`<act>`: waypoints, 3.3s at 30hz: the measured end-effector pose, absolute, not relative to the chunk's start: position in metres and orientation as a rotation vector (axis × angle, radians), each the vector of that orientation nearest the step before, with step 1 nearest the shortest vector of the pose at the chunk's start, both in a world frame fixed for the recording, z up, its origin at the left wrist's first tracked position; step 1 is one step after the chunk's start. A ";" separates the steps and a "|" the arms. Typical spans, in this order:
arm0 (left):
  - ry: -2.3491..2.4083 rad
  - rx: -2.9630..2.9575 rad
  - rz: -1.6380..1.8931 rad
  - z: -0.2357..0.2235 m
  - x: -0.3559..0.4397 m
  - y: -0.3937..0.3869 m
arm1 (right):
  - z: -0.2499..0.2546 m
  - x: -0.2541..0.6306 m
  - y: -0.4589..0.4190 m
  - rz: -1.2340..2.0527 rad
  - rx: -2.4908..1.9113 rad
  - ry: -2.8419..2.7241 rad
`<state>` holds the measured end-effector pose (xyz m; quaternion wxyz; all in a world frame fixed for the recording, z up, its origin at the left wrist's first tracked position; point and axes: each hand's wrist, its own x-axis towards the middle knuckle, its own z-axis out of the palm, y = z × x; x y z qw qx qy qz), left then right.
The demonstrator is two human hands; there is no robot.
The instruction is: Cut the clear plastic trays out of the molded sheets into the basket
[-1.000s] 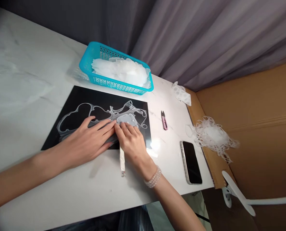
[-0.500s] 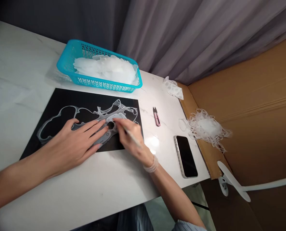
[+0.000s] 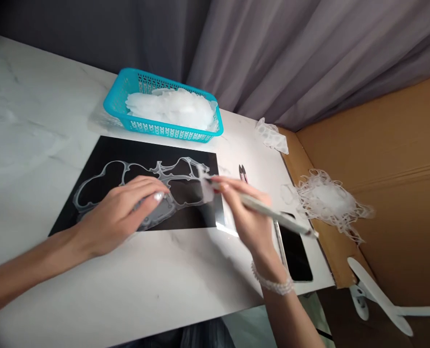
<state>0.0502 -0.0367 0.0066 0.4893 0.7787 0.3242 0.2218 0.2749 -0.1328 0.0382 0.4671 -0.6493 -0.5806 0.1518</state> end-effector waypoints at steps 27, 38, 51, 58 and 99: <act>0.912 1.002 0.743 0.019 0.044 -0.043 | 0.013 0.276 -0.093 0.306 -1.819 -1.483; 0.700 0.617 0.603 0.029 0.040 -0.033 | 0.034 0.248 -0.099 0.544 -1.630 -1.250; 0.690 0.487 0.458 0.025 0.040 -0.036 | 0.031 0.225 -0.100 0.908 -1.354 -1.037; 0.706 0.392 0.453 0.025 0.037 -0.032 | 0.038 0.206 -0.116 0.795 -1.313 -1.519; 0.826 2.738 0.466 -0.044 0.024 -0.040 | 0.016 0.293 -0.099 0.419 -2.037 -1.652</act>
